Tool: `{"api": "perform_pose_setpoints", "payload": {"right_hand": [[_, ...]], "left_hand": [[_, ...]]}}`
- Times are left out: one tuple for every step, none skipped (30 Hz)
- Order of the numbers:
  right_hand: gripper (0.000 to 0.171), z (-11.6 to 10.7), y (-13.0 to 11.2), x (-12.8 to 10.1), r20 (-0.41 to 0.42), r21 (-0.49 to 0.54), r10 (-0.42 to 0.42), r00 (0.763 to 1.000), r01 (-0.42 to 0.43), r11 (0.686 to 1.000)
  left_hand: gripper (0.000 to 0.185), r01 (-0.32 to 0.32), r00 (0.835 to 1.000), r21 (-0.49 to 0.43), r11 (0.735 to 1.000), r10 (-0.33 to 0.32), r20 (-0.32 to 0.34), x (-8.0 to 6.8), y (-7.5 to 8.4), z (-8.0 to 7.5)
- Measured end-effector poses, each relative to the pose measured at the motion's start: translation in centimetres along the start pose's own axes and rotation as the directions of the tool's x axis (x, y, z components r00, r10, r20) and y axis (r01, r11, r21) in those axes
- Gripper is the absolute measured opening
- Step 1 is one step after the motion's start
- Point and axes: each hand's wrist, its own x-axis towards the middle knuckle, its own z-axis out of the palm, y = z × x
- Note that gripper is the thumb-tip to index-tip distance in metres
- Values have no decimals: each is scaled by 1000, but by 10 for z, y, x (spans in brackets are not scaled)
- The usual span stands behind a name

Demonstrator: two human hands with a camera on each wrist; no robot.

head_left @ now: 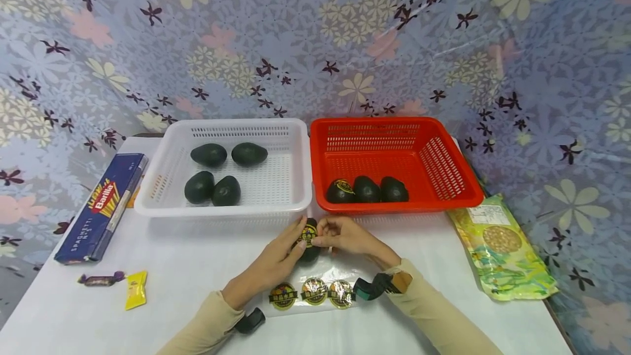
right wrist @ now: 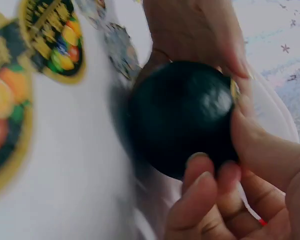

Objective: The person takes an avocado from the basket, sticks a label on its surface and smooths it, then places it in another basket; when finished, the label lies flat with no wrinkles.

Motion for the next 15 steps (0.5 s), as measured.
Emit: {"api": "perform_pose_setpoints", "payload": {"right_hand": [[19,-2,-1,1,6,-16,13,1000,-13,1000],[20,-3,-1,1,11,-27,30,999,-30,999],[21,-5,-2,1,16,-28,47,999,-46,999],[22,-7,-1,0,26,-19,65,998,-65,998],[21,-8,-1,0,38,-7,79,996,-79,997],[21,-9,0,-1,51,8,90,995,-90,996],[20,-10,2,-2,64,21,93,994,-95,995],[20,-11,3,-3,75,33,90,993,-93,995],[19,-12,4,-5,88,37,75,993,-78,996],[18,-13,4,-7,99,36,53,994,-57,998],[18,-15,3,-11,106,20,27,994,-29,999],[18,-17,1,-16,108,1,4,994,-4,1000],[19,-21,-3,-23,109,-29,-17,994,21,999],[19,-27,-8,-31,107,-60,-37,994,44,997],[18,-35,-15,-41,98,-88,-56,994,65,994]], "left_hand": [[59,3,1000,14,1000,-3,9,0,1,0],[60,1,1000,33,999,-1,14,-1,2,1],[60,-2,1000,46,999,1,20,-1,3,1],[61,3,1000,57,998,-4,28,-2,4,2],[60,4,1000,71,997,-6,22,-2,6,3],[59,7,1000,84,996,-8,13,-1,7,4],[58,9,1000,96,995,-9,-5,-1,8,6],[57,12,1000,107,994,-9,-26,0,9,7],[56,19,999,115,993,-14,-44,1,10,8],[55,25,998,125,992,-17,-63,2,11,9],[55,28,997,135,990,-17,-79,3,13,10],[54,29,996,143,989,-17,-86,3,13,11],[54,34,996,151,988,-21,-89,4,14,11],[54,42,996,160,986,-29,-87,4,15,11],[54,52,996,163,985,-39,-83,4,16,11]]}}
